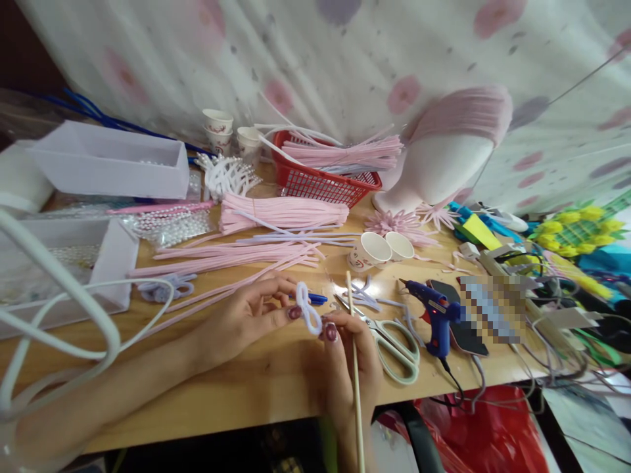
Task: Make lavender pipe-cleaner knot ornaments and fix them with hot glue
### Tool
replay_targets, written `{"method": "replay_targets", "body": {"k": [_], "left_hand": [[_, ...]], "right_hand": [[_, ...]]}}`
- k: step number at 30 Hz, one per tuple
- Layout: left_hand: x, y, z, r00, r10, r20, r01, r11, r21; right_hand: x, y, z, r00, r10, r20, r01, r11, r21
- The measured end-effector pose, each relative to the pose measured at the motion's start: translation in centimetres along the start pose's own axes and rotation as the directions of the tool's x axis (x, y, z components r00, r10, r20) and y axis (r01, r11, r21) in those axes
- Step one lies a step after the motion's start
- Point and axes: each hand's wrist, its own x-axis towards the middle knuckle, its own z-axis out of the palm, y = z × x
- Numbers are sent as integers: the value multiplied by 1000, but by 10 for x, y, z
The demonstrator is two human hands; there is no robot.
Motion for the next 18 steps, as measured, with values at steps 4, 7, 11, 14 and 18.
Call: {"method": "replay_targets", "body": {"k": [4, 7, 11, 14, 18], "left_hand": [[-1, -2, 1, 998, -66, 1, 66, 998, -15], [-2, -3, 1, 997, -77, 18, 77, 997, 2], [-3, -3, 0, 998, -49, 41, 46, 996, 79], [-3, 1, 0, 998, -44, 38, 39, 991, 129], [-2, 5, 3, 1000, -28, 3, 28, 988, 151]], "right_hand": [[14, -10, -23, 929, -278, 243, 346, 887, -305], [20, -16, -28, 855, -334, 397, 480, 800, -360], [17, -13, -21, 837, -360, 412, 514, 776, -366], [14, -9, -15, 843, -391, 370, 522, 761, -385], [12, -6, -12, 890, -374, 263, 450, 814, -367]]}}
